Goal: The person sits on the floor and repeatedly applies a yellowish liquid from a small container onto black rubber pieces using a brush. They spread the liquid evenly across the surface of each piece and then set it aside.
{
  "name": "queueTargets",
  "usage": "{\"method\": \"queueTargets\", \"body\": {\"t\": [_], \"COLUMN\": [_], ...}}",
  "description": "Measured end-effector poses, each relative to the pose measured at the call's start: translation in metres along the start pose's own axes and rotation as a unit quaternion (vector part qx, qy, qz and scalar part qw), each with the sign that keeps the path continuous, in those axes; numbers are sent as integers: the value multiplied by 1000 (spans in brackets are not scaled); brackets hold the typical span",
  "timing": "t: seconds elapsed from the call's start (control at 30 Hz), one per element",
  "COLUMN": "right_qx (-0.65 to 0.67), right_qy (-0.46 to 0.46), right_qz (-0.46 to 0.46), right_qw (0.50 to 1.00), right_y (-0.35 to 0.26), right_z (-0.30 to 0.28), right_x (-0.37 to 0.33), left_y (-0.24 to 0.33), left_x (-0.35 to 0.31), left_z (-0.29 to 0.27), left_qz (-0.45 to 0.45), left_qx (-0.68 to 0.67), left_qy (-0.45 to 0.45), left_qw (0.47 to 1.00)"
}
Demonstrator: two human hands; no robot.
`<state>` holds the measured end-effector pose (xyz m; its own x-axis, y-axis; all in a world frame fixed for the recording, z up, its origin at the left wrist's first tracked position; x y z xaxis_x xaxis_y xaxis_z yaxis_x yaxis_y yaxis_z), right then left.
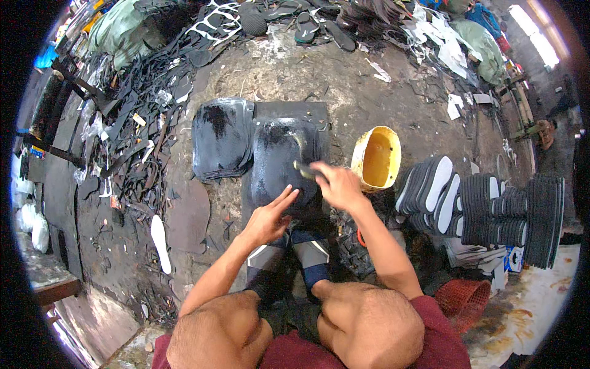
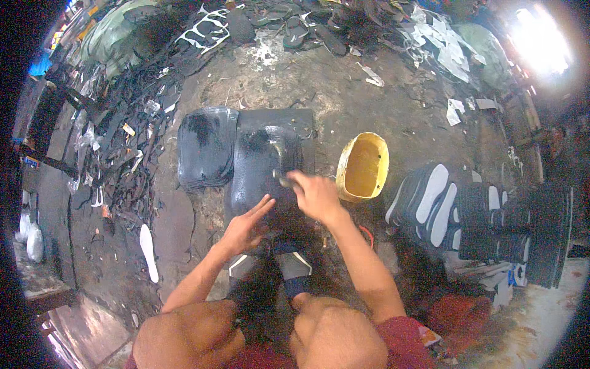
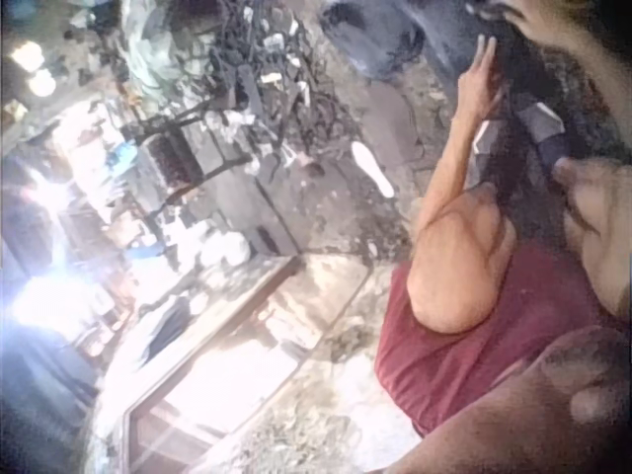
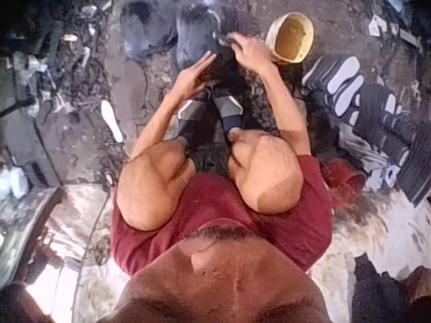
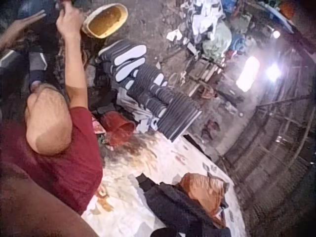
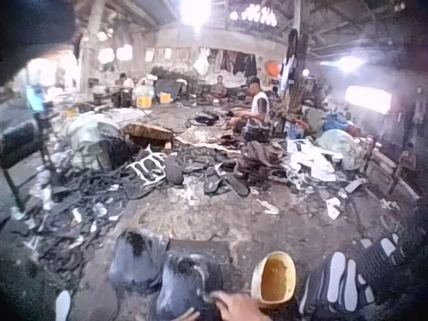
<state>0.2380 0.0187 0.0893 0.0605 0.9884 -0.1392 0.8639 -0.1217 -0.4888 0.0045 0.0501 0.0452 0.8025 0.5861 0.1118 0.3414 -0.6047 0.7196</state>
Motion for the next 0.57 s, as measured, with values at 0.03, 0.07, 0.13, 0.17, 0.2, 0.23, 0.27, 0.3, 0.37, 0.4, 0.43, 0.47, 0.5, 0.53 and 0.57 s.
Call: {"method": "queueTargets", "body": {"t": [0.03, 0.07, 0.13, 0.17, 0.2, 0.23, 0.27, 0.3, 0.37, 0.4, 0.43, 0.47, 0.5, 0.53, 0.57], "right_qx": [14, -8, -42, -18, 7, 51, 97, 104, 40, 22, -14, -87, -160, -229, -227], "right_qy": [27, 17, -25, -41, -57, -11, 29, 62, 120, 152, 174, 65, -45, -153, -274], "right_qz": [-29, -34, -47, -78, -109, -115, -121, -94, -59, -93, -118, -111, -101, -92, -87], "right_qw": [999, 999, 998, 996, 992, 992, 987, 988, 990, 984, 978, 988, 981, 957, 930], "right_y": [-1, -8, -19, -27, -33, -40, -50, -60, -48, -38, -26, -29, -30, -35, -70], "right_z": [8, 18, 42, 44, 43, 27, 2, -32, -60, -57, -45, -25, -3, 12, -2], "right_x": [-25, -46, -83, -93, -98, -87, -70, -47, 3, 34, 57, 64, 67, 73, 74], "left_y": [0, -4, -10, -17, -23, -27, -21, -17, 0, 5, 9, 8, 4, -5, -19], "left_x": [-5, -14, -27, -28, -31, -33, -34, -35, -23, -22, -18, -14, -12, -11, -17], "left_z": [-4, -7, -16, -20, -22, -23, -25, -17, 2, 12, 22, 30, 35, 40, 43], "left_qz": [-5, -84, -163, -185, -207, -184, -160, -131, -24, -7, -17, -27, -31, -36, -50], "left_qx": [-64, -128, -219, -206, -193, -137, -101, -74, -15, 55, 92, 129, 139, 151, 167], "left_qy": [66, 108, 220, 248, 276, 296, 287, 233, 142, 82, 23, -36, -47, -58, -67], "left_qw": [996, 982, 936, 928, 918, 927, 939, 961, 989, 995, 995, 991, 989, 986, 982]}}
Point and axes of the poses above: each hand's wrist, its own x-axis towards the middle knuckle, its own z-axis out of the palm, y = z × x, the point moved 3 cm from there along x, towards the middle knuckle, and after that the axes turned 5 degrees about -y, right-handed, at the moved point
